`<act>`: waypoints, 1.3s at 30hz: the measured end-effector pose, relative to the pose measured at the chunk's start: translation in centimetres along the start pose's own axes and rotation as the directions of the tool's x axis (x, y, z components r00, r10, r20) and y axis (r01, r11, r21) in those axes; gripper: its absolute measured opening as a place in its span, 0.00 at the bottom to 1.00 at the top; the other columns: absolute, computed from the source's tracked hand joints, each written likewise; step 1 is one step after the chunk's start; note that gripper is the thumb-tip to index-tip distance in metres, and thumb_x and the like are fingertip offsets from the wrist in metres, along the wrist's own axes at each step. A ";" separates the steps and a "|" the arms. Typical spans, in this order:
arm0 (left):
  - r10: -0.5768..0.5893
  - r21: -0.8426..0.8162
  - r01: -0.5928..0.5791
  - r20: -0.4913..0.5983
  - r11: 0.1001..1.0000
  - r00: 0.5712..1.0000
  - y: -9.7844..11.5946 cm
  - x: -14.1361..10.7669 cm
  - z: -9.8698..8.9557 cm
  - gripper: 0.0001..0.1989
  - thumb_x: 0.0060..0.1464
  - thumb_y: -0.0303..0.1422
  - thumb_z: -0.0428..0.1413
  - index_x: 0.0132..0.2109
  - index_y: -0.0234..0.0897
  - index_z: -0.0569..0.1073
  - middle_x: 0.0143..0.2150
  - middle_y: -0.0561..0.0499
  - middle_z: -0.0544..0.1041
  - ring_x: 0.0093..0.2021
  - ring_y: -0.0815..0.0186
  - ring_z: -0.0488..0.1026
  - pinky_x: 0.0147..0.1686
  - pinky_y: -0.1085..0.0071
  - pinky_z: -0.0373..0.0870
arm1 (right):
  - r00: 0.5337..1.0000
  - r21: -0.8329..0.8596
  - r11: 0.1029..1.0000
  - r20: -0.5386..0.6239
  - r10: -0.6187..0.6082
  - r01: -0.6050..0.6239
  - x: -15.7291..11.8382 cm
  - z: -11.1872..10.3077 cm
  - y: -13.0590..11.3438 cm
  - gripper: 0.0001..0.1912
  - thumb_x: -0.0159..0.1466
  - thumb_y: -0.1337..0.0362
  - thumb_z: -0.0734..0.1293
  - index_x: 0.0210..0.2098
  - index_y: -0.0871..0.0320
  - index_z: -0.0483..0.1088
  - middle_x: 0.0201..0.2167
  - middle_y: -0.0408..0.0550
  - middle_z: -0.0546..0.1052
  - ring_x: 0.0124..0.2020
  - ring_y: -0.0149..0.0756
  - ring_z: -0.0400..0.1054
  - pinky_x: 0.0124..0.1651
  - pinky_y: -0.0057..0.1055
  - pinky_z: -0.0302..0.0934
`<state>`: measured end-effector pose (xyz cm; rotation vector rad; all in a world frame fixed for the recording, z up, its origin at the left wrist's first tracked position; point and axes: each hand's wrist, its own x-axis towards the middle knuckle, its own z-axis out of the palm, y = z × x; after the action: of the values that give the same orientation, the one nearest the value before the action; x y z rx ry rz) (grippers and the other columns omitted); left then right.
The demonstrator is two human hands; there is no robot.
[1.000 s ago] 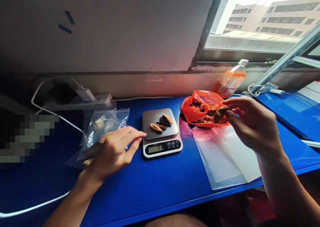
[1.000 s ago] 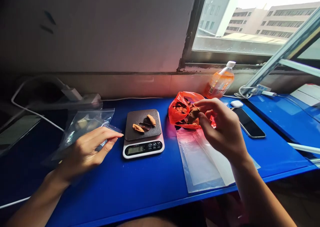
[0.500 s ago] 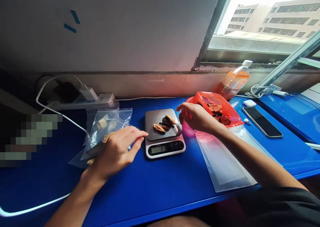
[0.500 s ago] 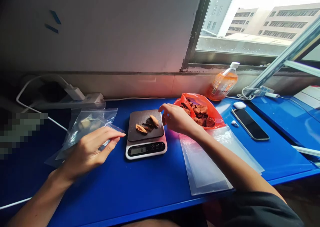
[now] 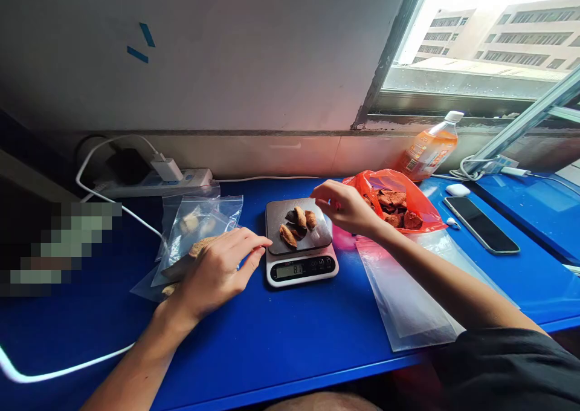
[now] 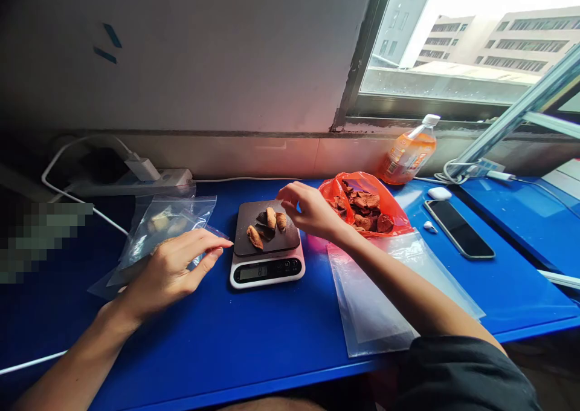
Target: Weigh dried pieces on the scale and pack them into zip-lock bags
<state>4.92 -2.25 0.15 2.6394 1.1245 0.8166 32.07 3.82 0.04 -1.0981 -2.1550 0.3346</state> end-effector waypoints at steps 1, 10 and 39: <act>-0.001 0.003 0.001 0.008 1.000 1.000 0.0 0.0 0.1 0.12 0.62 0.31 0.47 0.42 0.37 0.75 0.38 0.50 0.78 0.38 0.67 0.74 0.40 0.70 0.70 | 0.997 -0.013 1.000 -0.073 -0.011 0.010 -0.5 -0.8 -0.5 0.06 0.62 0.70 0.61 0.37 0.59 0.69 0.33 0.47 0.74 0.29 0.29 0.66 0.32 0.26 0.60; -0.035 -0.030 0.036 0.037 0.999 0.999 0.1 0.1 0.2 0.11 0.62 0.31 0.47 0.43 0.36 0.75 0.39 0.48 0.77 0.40 0.66 0.74 0.42 0.69 0.69 | 0.980 -0.265 0.963 -0.197 -0.009 -0.045 -9.4 -6.1 -2.1 0.04 0.65 0.69 0.62 0.37 0.57 0.68 0.29 0.46 0.74 0.28 0.31 0.68 0.31 0.27 0.60; -0.020 0.001 0.020 -0.032 1.000 0.999 0.3 0.1 0.1 0.10 0.61 0.30 0.49 0.42 0.35 0.75 0.40 0.49 0.77 0.41 0.65 0.74 0.44 0.69 0.69 | 0.999 -0.502 0.865 -0.016 -0.030 0.018 -12.6 -3.6 3.9 0.10 0.65 0.70 0.57 0.44 0.58 0.66 0.36 0.51 0.73 0.33 0.36 0.69 0.32 0.30 0.62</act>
<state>5.25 -2.41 0.20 2.6210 1.1583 0.8567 42.05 -3.99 -5.13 -1.3416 -2.2950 -0.2757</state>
